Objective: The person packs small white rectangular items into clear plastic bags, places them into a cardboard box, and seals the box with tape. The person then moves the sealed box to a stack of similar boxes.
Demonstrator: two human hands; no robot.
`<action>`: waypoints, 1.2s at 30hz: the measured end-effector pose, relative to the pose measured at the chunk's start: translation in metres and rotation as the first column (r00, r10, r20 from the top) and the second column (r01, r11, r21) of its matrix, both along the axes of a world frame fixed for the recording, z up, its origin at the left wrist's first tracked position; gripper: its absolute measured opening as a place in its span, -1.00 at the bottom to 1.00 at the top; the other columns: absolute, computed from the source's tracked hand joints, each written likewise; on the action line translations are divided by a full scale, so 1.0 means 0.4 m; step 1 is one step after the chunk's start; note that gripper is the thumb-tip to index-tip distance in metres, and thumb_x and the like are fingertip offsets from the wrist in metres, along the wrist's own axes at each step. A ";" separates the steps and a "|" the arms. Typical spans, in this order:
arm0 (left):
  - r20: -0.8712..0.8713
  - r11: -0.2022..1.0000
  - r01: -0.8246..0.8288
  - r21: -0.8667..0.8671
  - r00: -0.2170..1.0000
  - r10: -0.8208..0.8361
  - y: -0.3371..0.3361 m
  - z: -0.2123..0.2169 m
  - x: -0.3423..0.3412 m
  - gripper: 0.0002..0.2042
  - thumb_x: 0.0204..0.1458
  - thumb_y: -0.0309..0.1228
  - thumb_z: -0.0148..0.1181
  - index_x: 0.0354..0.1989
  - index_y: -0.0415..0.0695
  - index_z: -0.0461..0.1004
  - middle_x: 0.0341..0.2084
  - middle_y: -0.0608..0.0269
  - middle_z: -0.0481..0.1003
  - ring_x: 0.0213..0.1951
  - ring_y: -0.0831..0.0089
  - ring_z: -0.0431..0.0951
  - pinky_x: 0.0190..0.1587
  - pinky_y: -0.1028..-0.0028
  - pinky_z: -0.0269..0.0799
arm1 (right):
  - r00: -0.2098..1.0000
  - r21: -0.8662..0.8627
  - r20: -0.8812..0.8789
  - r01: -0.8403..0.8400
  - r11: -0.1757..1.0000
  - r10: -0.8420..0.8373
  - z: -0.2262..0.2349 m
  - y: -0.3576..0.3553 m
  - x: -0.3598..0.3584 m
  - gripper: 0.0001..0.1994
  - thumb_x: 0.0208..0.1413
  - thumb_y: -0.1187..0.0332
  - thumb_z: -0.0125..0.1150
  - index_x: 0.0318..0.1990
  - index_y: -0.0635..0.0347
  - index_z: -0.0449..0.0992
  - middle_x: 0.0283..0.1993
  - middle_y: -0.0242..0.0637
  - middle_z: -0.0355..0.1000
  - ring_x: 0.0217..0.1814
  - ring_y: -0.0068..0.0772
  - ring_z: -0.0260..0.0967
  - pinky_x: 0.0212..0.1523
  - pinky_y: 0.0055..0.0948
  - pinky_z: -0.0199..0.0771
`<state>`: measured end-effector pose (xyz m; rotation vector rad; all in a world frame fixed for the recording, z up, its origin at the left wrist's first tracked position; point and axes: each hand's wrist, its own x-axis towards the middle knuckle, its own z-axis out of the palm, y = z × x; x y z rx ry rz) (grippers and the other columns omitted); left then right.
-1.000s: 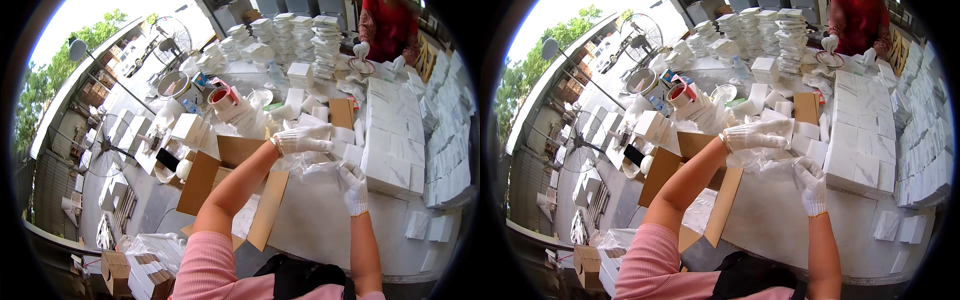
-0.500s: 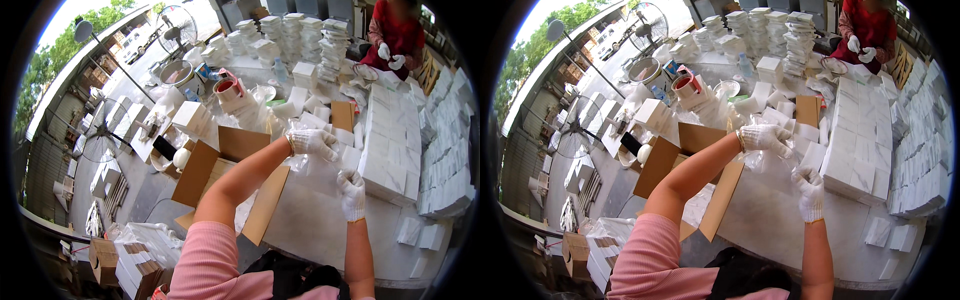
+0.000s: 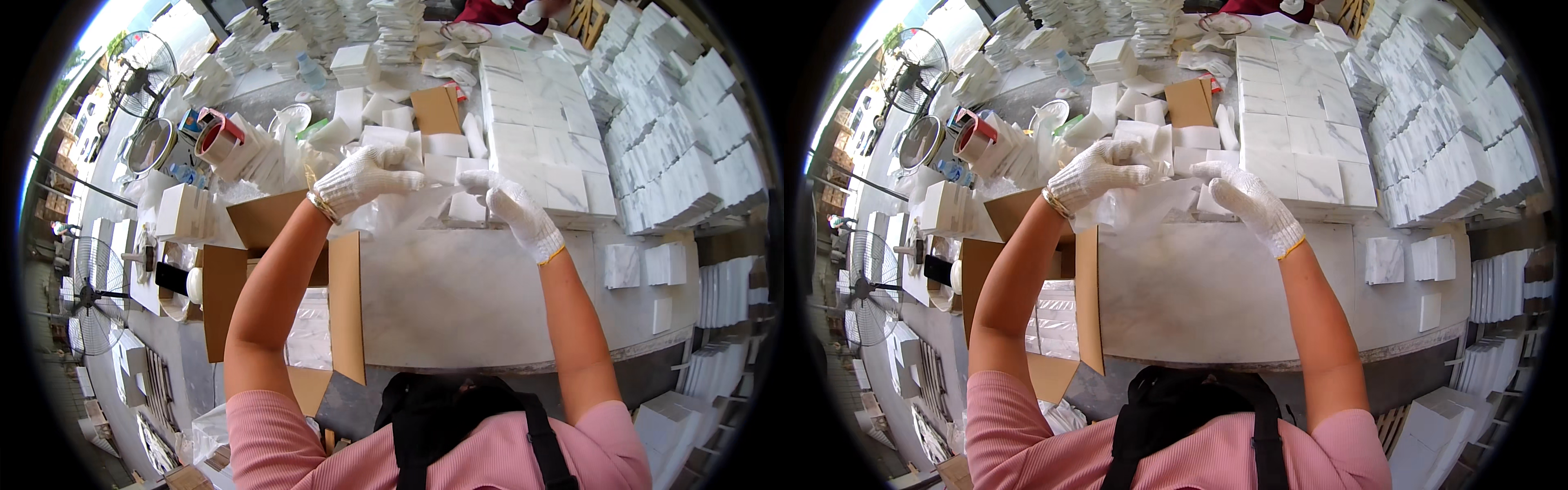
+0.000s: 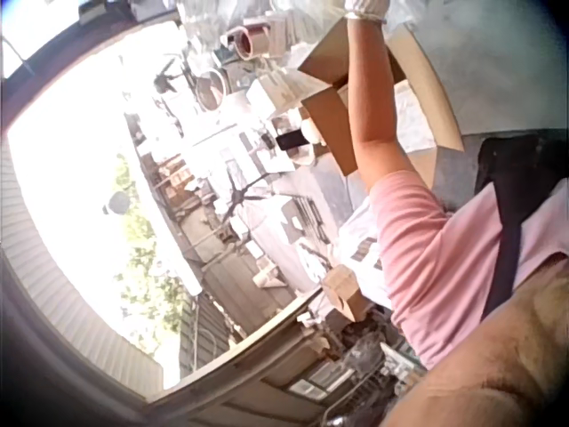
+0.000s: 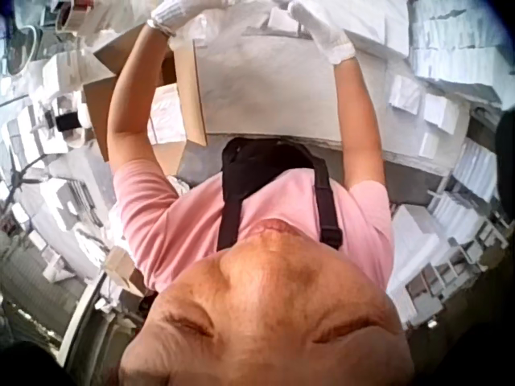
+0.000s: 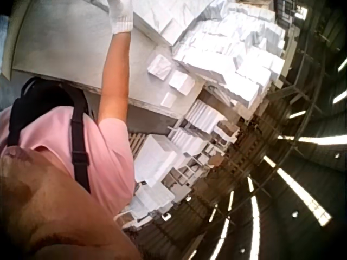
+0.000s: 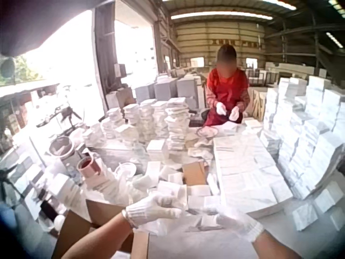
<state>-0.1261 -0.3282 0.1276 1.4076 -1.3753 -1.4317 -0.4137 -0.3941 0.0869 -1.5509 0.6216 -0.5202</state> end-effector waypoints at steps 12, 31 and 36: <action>-0.011 0.976 0.122 -0.180 0.992 -0.126 -0.003 0.035 -0.020 -0.56 0.10 -0.59 0.29 0.20 -0.19 0.53 -0.13 0.35 0.64 -0.10 0.58 0.57 0.10 0.47 0.48 | 0.990 -0.358 -0.119 -0.119 0.926 0.081 0.087 -0.028 0.087 -0.23 0.01 0.09 0.50 0.38 0.16 0.40 0.49 -0.09 0.22 0.55 -0.16 0.12 0.50 -0.19 0.12; 0.215 0.873 -0.265 -0.408 0.902 0.375 0.052 0.015 0.016 -0.51 0.17 -0.42 0.32 0.30 -0.19 0.43 0.04 0.18 0.54 -0.03 0.48 0.59 0.03 0.44 0.55 | 1.000 0.112 -0.021 0.015 0.994 -0.013 -0.021 -0.010 0.170 -0.73 0.18 0.21 0.42 -0.17 0.26 0.65 -0.31 -0.45 0.56 -0.30 -0.66 0.38 -0.22 -0.50 0.42; 0.365 0.890 -0.239 -0.388 0.847 0.386 0.140 0.066 0.003 -0.75 0.18 -0.32 0.33 -0.10 -0.24 0.63 -0.26 0.24 0.61 -0.24 0.54 0.58 -0.13 0.48 0.52 | 0.998 0.215 0.040 0.039 0.976 -0.049 -0.045 -0.004 0.169 -0.83 0.20 0.29 0.40 -0.27 0.19 0.61 -0.33 -0.53 0.51 -0.25 -0.71 0.36 -0.18 -0.57 0.39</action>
